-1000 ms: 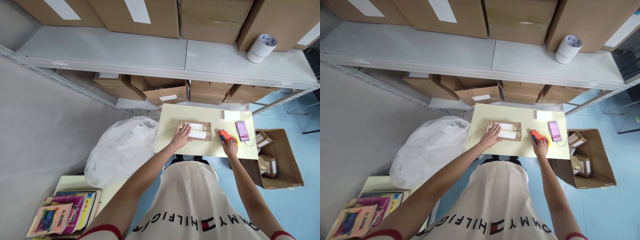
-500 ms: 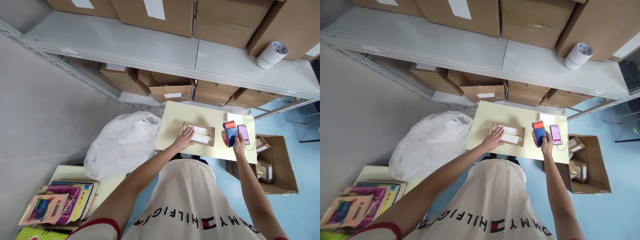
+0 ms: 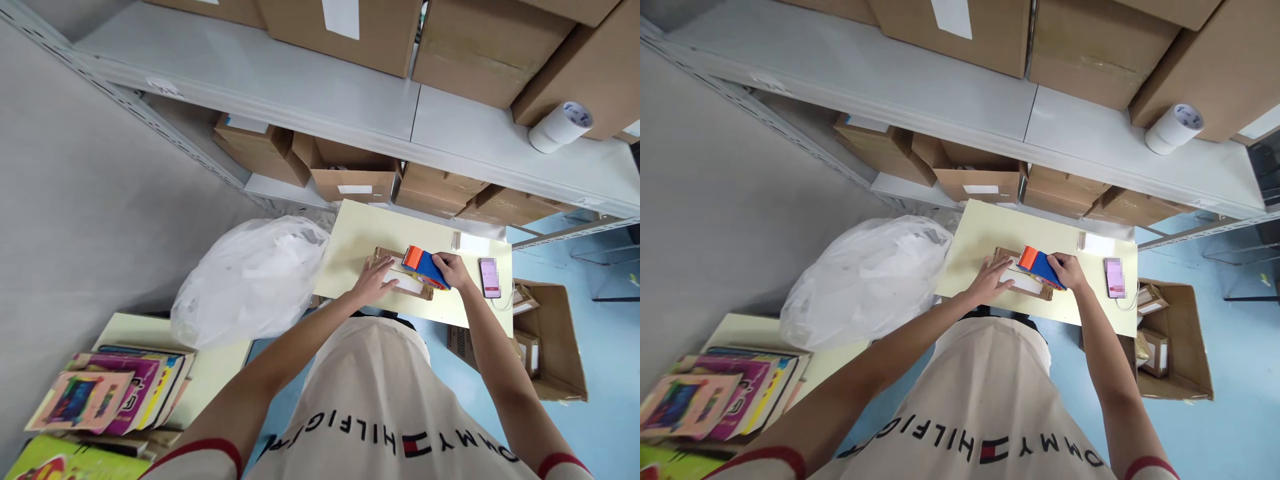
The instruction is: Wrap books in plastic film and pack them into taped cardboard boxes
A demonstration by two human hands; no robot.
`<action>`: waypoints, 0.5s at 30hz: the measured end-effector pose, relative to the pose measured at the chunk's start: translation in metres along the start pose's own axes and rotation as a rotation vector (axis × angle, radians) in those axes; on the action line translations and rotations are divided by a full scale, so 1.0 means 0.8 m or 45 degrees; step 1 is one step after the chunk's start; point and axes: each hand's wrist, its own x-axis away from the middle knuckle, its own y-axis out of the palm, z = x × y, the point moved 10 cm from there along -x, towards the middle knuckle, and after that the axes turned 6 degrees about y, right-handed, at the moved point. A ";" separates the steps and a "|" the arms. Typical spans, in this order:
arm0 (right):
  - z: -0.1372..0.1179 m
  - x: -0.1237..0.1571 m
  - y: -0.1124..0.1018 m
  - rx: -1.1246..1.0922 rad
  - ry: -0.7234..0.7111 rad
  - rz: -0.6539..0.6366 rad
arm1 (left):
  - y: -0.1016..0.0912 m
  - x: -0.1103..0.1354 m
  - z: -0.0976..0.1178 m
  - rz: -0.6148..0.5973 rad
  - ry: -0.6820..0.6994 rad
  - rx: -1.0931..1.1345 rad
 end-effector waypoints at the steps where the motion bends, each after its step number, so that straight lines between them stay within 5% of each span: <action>1: 0.000 0.000 0.000 0.005 -0.012 -0.011 | -0.010 -0.002 -0.005 0.092 -0.087 0.173; 4: 0.001 0.001 0.000 0.009 -0.045 -0.019 | -0.017 -0.010 -0.026 0.260 -0.402 0.784; 8: 0.000 0.003 0.004 0.036 -0.075 -0.038 | 0.017 -0.029 -0.021 0.065 -0.692 1.327; 12: -0.012 0.005 0.006 0.145 -0.096 -0.042 | 0.011 -0.045 -0.019 0.085 -0.610 1.247; 15: -0.019 0.008 0.001 0.296 -0.098 -0.045 | -0.013 -0.032 -0.048 0.240 -0.552 1.111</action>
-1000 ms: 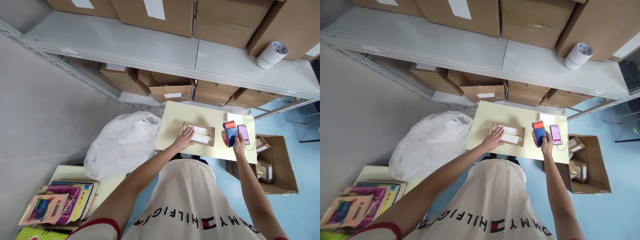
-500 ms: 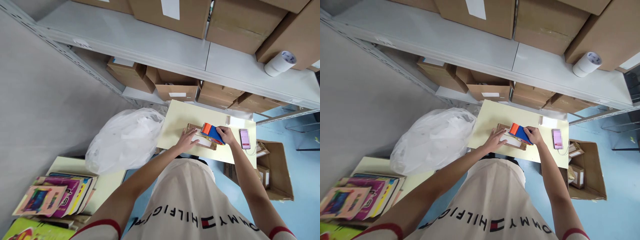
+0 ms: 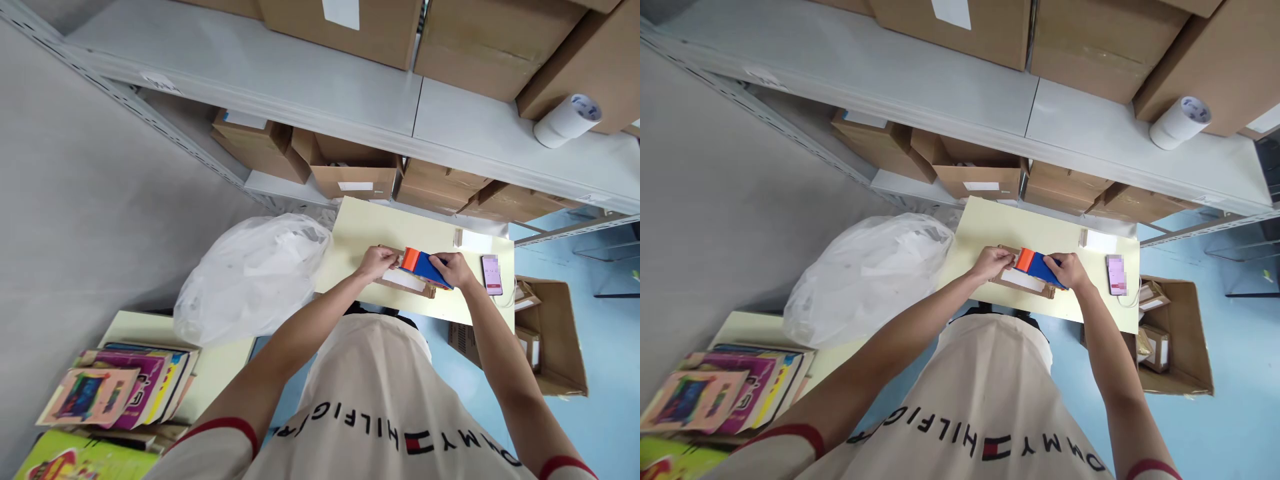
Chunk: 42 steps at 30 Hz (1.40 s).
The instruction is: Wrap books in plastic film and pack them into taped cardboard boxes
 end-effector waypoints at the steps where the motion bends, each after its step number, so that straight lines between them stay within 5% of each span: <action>1: 0.002 0.002 -0.003 0.060 0.007 0.001 | -0.021 0.001 -0.005 0.054 0.023 -0.035; 4: 0.027 0.010 -0.014 0.283 0.088 0.020 | -0.095 0.009 -0.032 0.241 0.011 -0.186; 7: 0.057 0.016 -0.014 0.463 0.178 -0.006 | -0.135 0.013 -0.068 0.290 -0.101 -0.366; 17: 0.068 0.014 -0.005 0.486 0.217 -0.006 | -0.082 -0.002 -0.104 0.231 -0.101 -0.732; 22: 0.069 0.016 -0.005 0.448 0.236 -0.006 | -0.087 0.012 -0.123 0.242 -0.132 -0.966; 26: 0.072 0.018 -0.001 0.413 0.229 -0.015 | -0.093 0.019 -0.088 0.229 0.107 -1.148; 28: 0.070 0.017 0.001 0.413 0.206 -0.015 | -0.071 0.019 -0.051 0.137 0.317 -1.235; 30: 0.068 0.016 0.002 0.432 0.188 -0.025 | -0.019 0.018 -0.016 -0.128 0.580 -1.405; 34: 0.064 0.013 0.007 0.446 0.157 -0.102 | 0.073 0.015 -0.001 -0.594 0.773 -1.718; 42: 0.082 0.025 -0.002 0.158 -0.004 -0.118 | 0.090 0.008 -0.004 -0.628 0.743 -1.798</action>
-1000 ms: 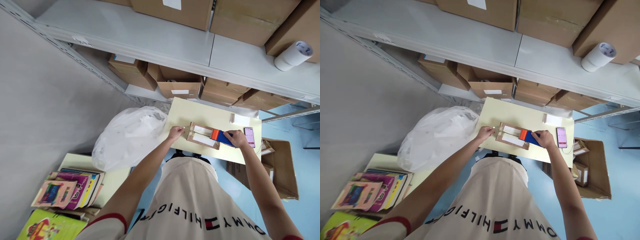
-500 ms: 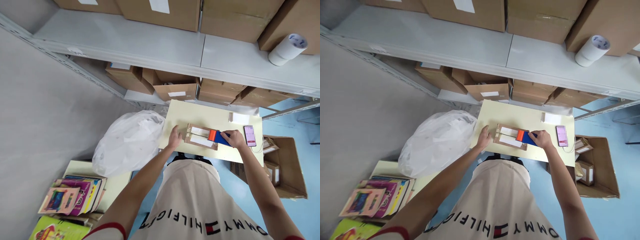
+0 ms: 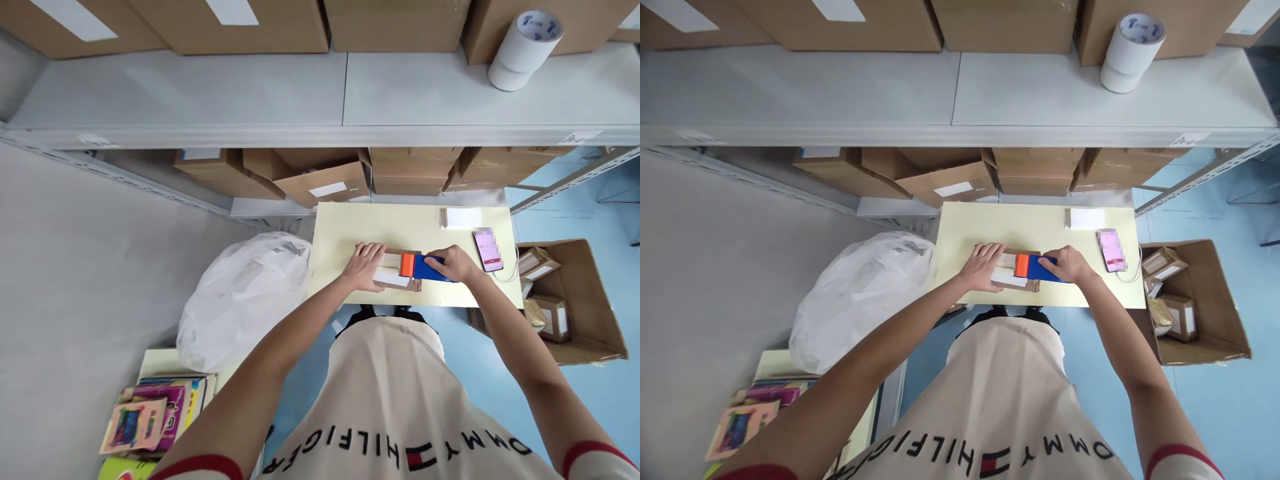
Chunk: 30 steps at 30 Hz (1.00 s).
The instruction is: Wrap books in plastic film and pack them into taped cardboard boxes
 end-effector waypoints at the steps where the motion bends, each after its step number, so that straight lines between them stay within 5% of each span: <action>1: 0.001 0.001 0.000 -0.015 -0.015 -0.011 | 0.000 0.000 0.002 -0.003 0.006 -0.009; 7: 0.011 -0.002 -0.006 0.117 0.075 -0.096 | 0.001 -0.003 0.008 0.020 -0.018 -0.030; 12: 0.082 0.017 -0.027 0.212 0.158 -0.025 | 0.002 -0.001 0.000 0.005 -0.035 -0.027; 17: 0.119 0.019 0.017 0.227 0.198 -0.092 | 0.009 0.004 -0.002 -0.064 -0.084 -0.076; 24: 0.078 0.003 0.064 0.132 0.169 -0.119 | 0.048 -0.025 0.089 -0.208 0.116 -0.078; 30: 0.126 0.024 0.037 0.209 0.187 -0.251 | 0.052 -0.030 0.089 -0.191 0.088 -0.072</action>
